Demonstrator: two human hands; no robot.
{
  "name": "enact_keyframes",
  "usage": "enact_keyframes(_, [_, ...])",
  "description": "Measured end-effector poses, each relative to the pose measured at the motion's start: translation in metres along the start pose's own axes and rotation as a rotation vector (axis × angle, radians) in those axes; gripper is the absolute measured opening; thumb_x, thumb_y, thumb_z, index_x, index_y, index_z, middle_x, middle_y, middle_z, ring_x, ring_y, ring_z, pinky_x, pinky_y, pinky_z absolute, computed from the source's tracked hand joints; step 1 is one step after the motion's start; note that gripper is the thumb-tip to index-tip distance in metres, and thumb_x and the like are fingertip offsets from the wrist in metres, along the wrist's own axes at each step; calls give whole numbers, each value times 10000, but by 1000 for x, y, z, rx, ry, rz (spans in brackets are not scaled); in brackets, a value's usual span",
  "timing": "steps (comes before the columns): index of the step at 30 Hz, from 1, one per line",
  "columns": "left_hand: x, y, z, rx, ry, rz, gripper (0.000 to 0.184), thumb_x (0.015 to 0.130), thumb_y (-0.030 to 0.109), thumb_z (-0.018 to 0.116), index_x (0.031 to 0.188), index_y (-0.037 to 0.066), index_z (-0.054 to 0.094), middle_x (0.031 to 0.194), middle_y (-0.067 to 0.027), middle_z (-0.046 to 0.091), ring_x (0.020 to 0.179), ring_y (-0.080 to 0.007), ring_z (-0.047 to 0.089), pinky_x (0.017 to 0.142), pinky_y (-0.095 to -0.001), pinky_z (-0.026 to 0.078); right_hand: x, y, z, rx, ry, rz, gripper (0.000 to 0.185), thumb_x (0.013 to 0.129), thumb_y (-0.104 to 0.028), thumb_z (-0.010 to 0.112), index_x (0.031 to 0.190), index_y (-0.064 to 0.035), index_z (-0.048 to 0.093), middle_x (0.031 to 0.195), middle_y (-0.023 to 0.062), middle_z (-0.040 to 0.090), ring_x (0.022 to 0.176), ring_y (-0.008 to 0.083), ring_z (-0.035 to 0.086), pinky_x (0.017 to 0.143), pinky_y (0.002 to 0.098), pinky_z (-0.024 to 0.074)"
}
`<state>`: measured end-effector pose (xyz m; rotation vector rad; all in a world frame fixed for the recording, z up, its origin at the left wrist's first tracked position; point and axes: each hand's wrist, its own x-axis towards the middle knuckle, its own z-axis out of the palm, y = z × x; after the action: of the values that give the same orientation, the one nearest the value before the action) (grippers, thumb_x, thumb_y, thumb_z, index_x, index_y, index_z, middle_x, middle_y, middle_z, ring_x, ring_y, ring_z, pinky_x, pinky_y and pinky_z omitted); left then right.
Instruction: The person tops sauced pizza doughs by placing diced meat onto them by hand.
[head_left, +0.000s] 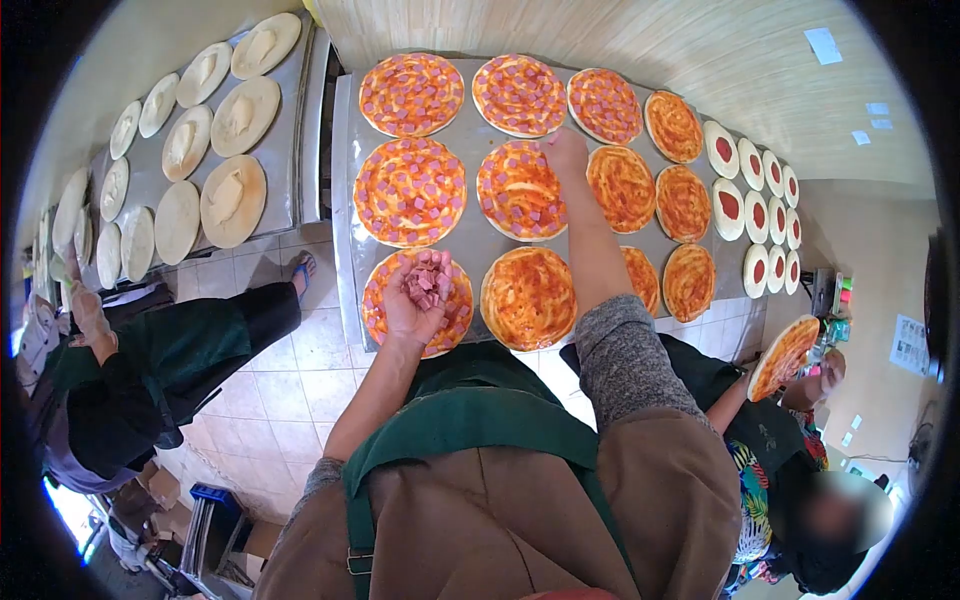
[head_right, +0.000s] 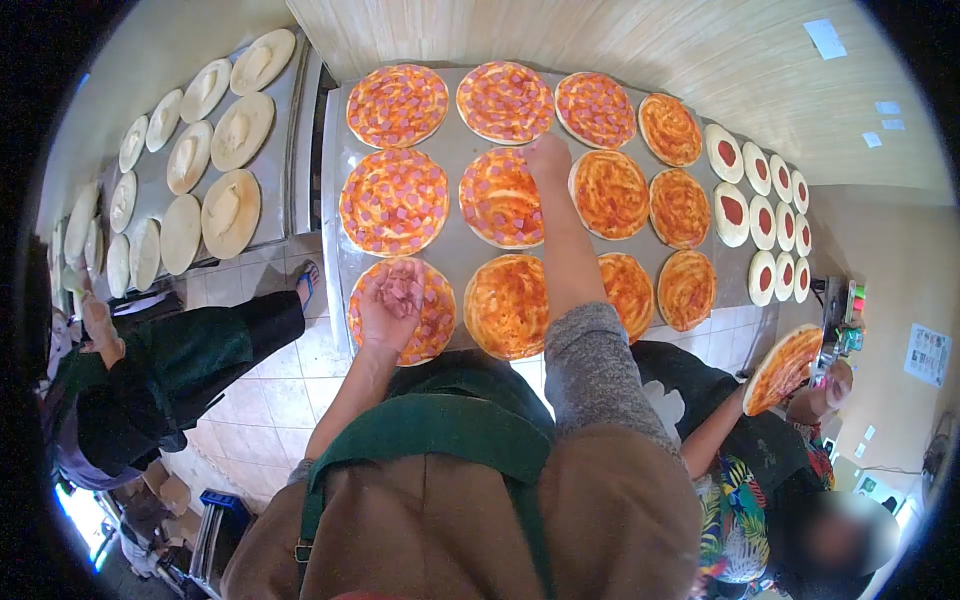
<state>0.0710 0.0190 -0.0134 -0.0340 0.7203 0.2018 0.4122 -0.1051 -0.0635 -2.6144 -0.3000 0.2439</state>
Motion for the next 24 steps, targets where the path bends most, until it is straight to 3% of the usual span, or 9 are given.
enact_keyframes(4, [-3,2,1,-28,13,6,259,918,275,535,940,26,602,993,-83,641,1075,-220,600,748,-282,557,5,23,5,-47,62,-39,263,759,-276,739,825,-38,649,705,73,658,789,195,679,628,328,515])
enact_keyframes(7, [-2,4,-1,-40,-1,23,266,918,273,533,950,18,601,1007,-88,642,1081,-223,598,762,-286,556,-1,53,-2,759,-166,272,235,835,-178,670,969,11,631,813,89,665,892,207,674,703,302,541])
enact_keyframes(10, [-1,2,0,-68,7,53,269,918,270,532,969,16,603,1028,-98,642,1077,-228,599,788,-295,553,-34,70,-8,1245,-362,281,274,873,-62,600,1105,80,560,929,136,646,923,248,659,804,309,550])
enact_keyframes(13, [0,1,-1,-48,-58,31,267,916,263,535,973,12,610,1034,-108,645,1075,-239,598,842,-315,540,-67,57,-26,1247,-467,262,331,882,10,558,1188,116,487,992,165,633,952,260,651,893,300,529])
enact_keyframes(16, [-2,-5,7,-5,-11,45,242,905,237,551,963,10,612,1013,-99,645,1096,-246,589,832,-295,541,-86,46,-23,1156,-476,325,303,879,-13,580,1157,95,522,980,155,639,887,224,655,830,285,550])
enact_keyframes(22, [1,-14,7,-34,-43,-44,262,913,262,544,963,15,617,1004,-111,649,1067,-255,598,903,-332,512,-89,35,-7,827,-496,243,178,862,-70,644,977,65,632,769,93,648,625,127,607,540,240,502])
enact_keyframes(24, [1,-15,7,-23,-39,-40,262,914,262,545,962,15,617,998,-109,648,1065,-256,599,904,-332,510,-85,36,3,819,-514,247,151,844,-87,670,911,48,659,719,71,637,596,112,599,508,228,469])
